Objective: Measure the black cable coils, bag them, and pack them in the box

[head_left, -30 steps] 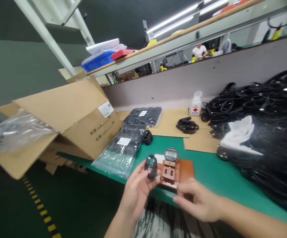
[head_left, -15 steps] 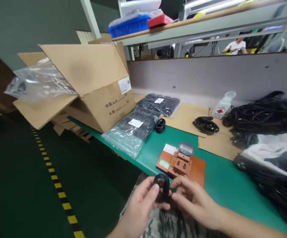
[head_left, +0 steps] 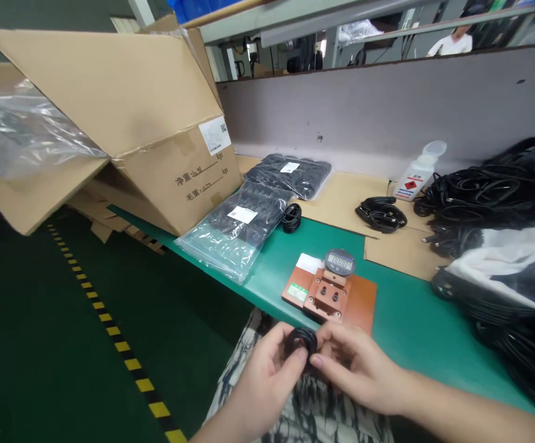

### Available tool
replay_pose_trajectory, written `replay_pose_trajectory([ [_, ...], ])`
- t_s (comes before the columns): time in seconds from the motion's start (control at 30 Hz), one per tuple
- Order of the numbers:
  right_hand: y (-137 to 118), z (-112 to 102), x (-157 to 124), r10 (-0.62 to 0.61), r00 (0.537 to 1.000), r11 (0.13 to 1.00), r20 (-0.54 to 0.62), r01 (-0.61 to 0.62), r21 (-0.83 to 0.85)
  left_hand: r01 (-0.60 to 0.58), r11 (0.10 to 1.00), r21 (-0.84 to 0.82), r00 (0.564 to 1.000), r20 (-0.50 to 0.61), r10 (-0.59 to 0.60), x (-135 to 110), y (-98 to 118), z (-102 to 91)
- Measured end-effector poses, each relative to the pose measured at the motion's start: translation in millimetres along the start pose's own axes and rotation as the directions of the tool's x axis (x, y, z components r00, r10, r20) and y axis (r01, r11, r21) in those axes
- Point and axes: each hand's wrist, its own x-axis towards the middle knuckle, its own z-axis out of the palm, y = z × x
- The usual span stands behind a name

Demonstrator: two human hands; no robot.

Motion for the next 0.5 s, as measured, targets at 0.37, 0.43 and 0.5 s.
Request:
replay_pose_trajectory([
  [0.37, 8, 0, -5, -0.124, 0.992, 0.991, 0.031, 0.125, -0.053, 0.055, 0.996, 0.064, 0.993, -0.11, -0.048, 4, -8, 5.2],
  [0.43, 8, 2, -6, -0.109, 0.994, 0.994, 0.011, 0.11, -0.015, 0.015, 0.993, 0.114, 0.991, -0.135, 0.0, 3, -9, 5.1],
  [0.5, 9, 7, -5, -0.056, 0.998, 0.994, -0.024, 0.058, 0.095, -0.03, 0.991, 0.13, 0.985, -0.167, 0.052, 1, -11, 3.4],
])
